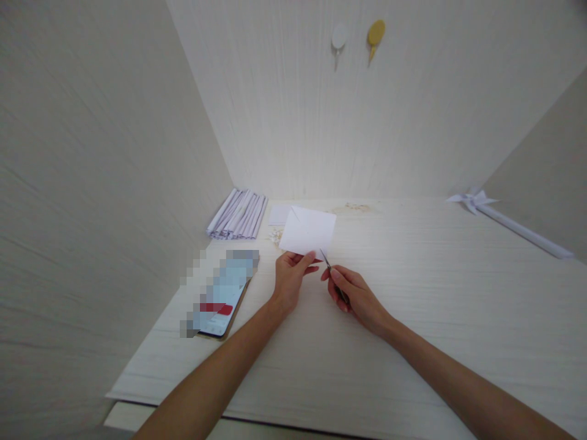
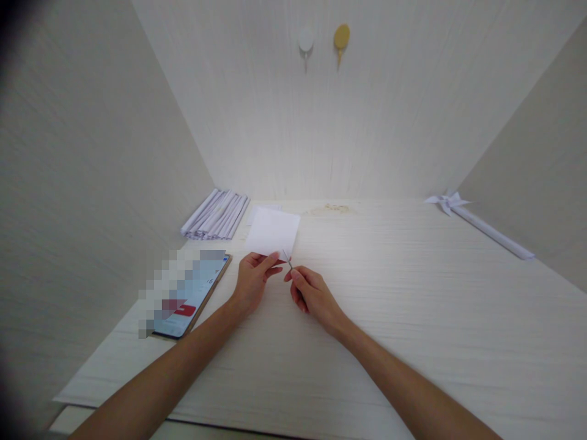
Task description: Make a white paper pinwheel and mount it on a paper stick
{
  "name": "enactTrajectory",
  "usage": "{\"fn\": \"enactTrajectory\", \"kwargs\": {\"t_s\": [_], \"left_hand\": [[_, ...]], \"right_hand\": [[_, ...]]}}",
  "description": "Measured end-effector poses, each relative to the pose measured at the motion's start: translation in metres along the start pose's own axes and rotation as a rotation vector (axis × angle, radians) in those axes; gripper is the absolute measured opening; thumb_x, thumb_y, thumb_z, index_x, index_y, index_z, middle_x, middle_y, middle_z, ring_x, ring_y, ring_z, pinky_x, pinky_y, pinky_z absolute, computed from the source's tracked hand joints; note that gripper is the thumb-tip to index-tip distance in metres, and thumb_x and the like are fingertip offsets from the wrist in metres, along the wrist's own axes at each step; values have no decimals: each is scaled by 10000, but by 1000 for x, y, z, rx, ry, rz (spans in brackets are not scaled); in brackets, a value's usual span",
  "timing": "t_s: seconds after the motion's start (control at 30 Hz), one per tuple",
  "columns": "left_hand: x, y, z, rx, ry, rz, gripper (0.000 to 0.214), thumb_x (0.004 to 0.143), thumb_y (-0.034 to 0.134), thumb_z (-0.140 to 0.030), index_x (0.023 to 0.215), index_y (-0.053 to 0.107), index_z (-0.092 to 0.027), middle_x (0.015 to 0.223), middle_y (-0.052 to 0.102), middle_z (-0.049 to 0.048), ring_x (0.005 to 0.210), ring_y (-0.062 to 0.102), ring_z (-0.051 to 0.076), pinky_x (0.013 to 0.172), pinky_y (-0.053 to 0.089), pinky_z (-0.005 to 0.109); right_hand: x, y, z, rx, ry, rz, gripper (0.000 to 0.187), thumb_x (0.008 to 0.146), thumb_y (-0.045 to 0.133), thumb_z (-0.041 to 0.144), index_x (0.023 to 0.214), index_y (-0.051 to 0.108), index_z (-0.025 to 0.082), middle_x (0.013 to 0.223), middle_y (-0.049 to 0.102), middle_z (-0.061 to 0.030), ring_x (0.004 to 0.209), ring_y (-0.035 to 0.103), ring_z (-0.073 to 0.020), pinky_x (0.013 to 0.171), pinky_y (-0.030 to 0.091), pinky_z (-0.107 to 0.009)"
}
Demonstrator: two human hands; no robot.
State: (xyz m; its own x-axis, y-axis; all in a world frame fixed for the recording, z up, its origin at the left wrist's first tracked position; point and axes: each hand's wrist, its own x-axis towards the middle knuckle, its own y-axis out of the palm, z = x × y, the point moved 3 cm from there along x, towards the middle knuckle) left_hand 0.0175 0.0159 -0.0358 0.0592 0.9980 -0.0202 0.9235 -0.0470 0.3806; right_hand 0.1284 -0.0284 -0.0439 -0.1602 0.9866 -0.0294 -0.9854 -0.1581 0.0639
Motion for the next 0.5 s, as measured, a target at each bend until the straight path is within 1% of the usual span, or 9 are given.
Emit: {"fn": "enactTrajectory", "kwargs": {"t_s": [0.17, 0.5], "left_hand": [[1, 0, 0, 0, 5, 3, 143, 580, 632, -217, 658, 583, -108, 620, 627, 17, 590, 600, 119, 510, 467, 200], [1, 0, 1, 9, 13, 14, 139, 592, 623, -214, 671, 591, -104, 622, 632, 22, 595, 603, 122, 505, 469, 194]], "right_hand": [[0, 0, -1, 7, 3, 3, 229, 785, 368, 364, 716, 465, 168, 433, 395, 80, 291, 294, -31, 285, 177, -154], [0, 0, 0, -2, -13, 14, 230, 788, 362, 360, 715, 466, 168, 440, 400, 77, 296, 307, -28, 284, 188, -146]]}}
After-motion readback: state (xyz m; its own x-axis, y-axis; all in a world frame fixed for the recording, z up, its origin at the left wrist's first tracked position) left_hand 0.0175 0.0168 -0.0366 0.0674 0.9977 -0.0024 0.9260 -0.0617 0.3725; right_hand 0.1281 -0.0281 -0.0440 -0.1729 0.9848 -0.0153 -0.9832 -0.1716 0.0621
